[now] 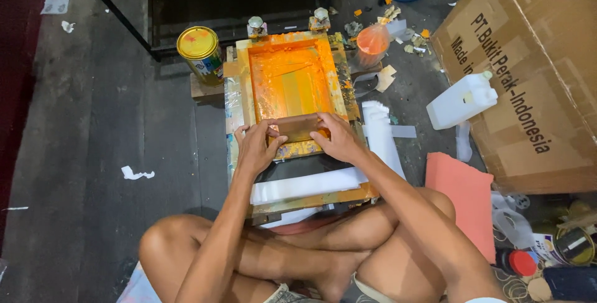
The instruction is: The person sits cross-legged on the floor and uses a squeegee to spread orange ink across a screen printing frame. They then place a white rectangular sheet under the frame, press it down, and lift the frame to reveal the printed sheet.
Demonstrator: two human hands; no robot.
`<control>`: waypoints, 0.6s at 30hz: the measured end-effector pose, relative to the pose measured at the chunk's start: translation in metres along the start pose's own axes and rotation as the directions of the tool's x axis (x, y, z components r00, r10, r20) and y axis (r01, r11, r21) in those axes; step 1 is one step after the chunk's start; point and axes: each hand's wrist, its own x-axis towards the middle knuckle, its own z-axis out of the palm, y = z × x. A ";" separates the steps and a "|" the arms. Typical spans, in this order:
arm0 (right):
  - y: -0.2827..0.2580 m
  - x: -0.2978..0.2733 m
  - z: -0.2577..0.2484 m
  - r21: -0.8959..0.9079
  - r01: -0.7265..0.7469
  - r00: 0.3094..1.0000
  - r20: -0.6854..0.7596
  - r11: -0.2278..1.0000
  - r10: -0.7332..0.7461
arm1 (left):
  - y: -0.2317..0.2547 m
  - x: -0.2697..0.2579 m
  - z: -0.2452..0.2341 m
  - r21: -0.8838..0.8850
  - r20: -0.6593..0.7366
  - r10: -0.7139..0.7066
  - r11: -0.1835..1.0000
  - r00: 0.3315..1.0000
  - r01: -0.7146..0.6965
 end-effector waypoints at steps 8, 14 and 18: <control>0.011 0.003 0.007 -0.019 0.032 0.998 -0.046 0.999 -0.033 | 0.000 0.008 -0.001 0.026 0.032 -0.005 1.000 0.999 0.004; 0.030 0.025 0.013 -0.087 0.111 0.990 -0.081 0.990 -0.118 | -0.005 0.030 0.002 0.108 0.010 0.024 0.994 1.000 -0.025; 0.026 0.048 0.010 -0.050 0.053 0.992 -0.112 0.997 -0.058 | -0.018 0.056 0.010 0.121 -0.046 0.056 0.991 0.997 -0.050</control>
